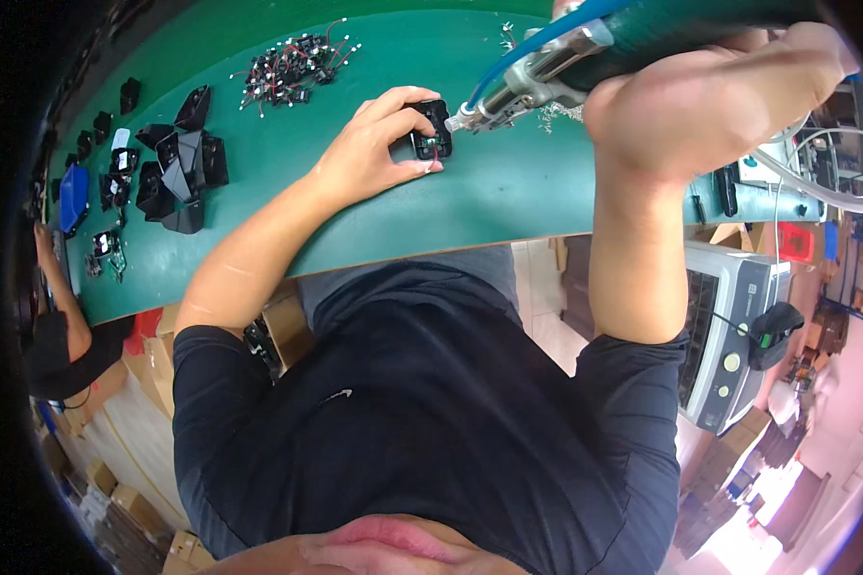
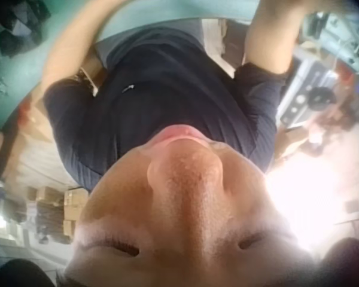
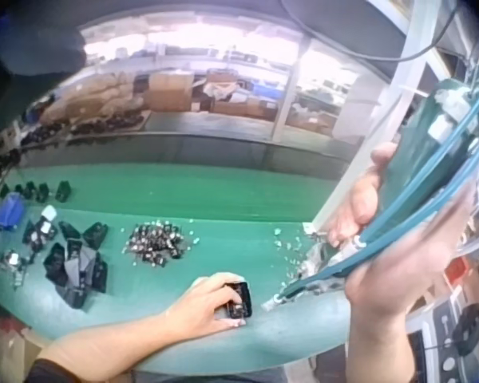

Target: The person assembles electronic housings, plastic components, and circuit boards by hand, securing them with screws using a pneumatic screwdriver on an assembly line.

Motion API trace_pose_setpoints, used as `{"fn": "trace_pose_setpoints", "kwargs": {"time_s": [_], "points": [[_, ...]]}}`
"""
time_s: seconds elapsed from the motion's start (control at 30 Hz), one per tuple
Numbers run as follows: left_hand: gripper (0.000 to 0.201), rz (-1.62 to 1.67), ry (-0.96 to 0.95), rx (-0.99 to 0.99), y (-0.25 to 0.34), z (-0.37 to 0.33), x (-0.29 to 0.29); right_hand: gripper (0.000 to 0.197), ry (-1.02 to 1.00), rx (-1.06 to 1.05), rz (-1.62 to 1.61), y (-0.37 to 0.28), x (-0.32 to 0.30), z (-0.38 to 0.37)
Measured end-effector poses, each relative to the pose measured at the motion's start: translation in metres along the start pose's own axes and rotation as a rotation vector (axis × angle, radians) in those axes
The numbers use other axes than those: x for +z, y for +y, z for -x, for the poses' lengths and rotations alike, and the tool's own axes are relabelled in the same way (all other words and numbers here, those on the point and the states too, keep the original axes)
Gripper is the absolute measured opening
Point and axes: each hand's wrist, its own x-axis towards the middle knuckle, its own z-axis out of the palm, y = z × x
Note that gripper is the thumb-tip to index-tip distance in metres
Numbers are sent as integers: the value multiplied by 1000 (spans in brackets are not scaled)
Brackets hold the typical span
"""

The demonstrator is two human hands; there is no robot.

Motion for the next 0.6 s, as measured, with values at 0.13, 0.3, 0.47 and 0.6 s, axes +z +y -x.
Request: {"fn": "trace_pose_setpoints", "kwargs": {"time_s": [0.13, 0.3, 0.47, 0.6], "points": [[34, 14, 8, 64, -2, -4, 3, 88, 29, 50, -1, -3, -1, 2], [33, 30, -7, 25, 1, -2, 0, 88, 10, 88, -24, 7, -1, 15], [34, 12, 5, 35, 2, -2, 0, 89, -1, 114, -45, 15, 4, 27], [35, 16, -11, 19, 4, -3, 0, 93, 22, 135, -57, 11, 19, 38]]}}
